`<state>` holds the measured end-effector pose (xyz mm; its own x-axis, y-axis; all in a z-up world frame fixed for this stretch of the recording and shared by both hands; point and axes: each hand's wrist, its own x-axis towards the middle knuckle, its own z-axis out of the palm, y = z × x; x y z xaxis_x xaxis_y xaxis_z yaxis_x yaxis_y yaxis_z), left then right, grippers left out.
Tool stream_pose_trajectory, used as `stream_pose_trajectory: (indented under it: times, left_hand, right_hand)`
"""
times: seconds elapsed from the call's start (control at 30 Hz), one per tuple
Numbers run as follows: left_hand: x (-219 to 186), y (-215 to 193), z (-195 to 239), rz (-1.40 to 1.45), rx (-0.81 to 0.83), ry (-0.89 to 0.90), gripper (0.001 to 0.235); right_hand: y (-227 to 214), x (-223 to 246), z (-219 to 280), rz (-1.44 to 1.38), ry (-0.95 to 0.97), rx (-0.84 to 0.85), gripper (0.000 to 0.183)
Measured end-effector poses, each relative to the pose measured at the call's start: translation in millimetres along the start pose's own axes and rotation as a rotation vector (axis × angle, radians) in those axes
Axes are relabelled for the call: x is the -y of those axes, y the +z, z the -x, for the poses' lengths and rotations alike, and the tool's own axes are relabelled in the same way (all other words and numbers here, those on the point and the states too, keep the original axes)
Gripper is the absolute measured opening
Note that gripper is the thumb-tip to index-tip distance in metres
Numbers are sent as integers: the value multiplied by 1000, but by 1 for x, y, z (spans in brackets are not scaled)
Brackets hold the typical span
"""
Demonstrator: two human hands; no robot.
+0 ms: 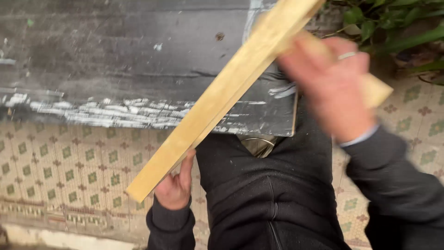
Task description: Sanding the edges and surfaces of a small wooden frame using a sanding block.
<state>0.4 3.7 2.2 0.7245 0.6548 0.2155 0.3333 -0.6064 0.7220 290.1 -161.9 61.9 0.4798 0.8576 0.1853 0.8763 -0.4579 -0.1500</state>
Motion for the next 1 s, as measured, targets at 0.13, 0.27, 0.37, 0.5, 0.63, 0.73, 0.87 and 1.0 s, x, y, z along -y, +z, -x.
stream_pose_trajectory:
  times: [0.13,0.27,0.37,0.5,0.63,0.73,0.87,1.0]
  left_hand:
    - [-9,3,-5,14,-59,45,32]
    - [-6,-1,2,32,-18,-24,30]
    - [-6,0,-1,30,-16,-14,30]
    - [-5,4,0,178,3,-53,26]
    - [-13,-5,1,46,30,-51,29]
    - [-8,2,0,47,-47,-5,30]
    - [-10,-2,-2,46,-12,-17,28]
    - [-12,-3,1,71,-22,-41,29]
  right_hand:
    - [24,8,35,-123,-243,20,67]
    - [24,-25,29,-48,-35,40,53]
    - [31,4,27,60,-117,-17,56]
    - [20,-15,44,-78,-58,99,58]
    - [10,-13,8,33,-4,-35,49]
    - [24,-7,24,201,-155,-6,75]
    - [9,-21,14,-59,-3,13,60]
    - [27,-3,21,58,-187,10,68]
